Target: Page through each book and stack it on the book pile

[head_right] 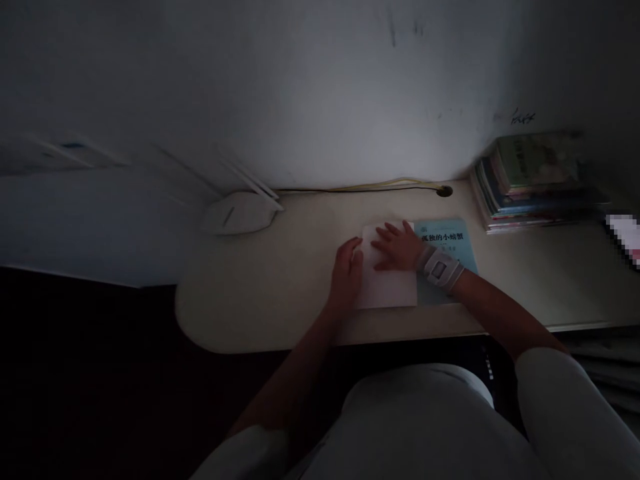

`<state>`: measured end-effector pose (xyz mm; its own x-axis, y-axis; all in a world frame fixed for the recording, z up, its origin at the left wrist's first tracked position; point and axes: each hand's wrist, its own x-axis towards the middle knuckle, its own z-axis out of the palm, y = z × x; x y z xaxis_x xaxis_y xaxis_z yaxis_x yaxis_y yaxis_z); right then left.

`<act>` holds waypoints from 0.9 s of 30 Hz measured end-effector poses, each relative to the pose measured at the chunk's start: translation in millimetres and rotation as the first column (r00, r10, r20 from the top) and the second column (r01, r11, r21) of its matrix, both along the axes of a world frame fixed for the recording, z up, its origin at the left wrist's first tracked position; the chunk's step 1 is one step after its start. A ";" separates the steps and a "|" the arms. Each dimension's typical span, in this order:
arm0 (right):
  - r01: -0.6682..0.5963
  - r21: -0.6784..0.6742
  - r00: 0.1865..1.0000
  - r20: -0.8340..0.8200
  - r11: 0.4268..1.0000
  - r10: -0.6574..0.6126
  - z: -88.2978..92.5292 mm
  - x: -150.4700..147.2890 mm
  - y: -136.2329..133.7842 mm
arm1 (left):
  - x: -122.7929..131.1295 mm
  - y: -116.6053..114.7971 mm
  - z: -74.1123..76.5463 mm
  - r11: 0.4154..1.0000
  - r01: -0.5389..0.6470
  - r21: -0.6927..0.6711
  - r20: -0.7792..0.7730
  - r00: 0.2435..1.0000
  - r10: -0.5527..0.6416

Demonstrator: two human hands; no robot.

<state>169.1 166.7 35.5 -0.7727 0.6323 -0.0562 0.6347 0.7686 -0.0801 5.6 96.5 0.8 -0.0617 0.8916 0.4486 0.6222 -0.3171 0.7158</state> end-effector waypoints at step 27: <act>-0.283 -0.178 0.957 0.005 0.942 0.288 21.6 54.4 -12.9 | 5.0 3.4 3.1 0.924 -0.120 -0.362 -0.652 0.741 -0.159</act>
<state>223.6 153.8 57.1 -0.9156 0.3634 -0.1721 0.3948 0.8938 -0.2127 10.5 99.9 3.9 0.1432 0.9896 0.0166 0.9720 -0.1438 0.1859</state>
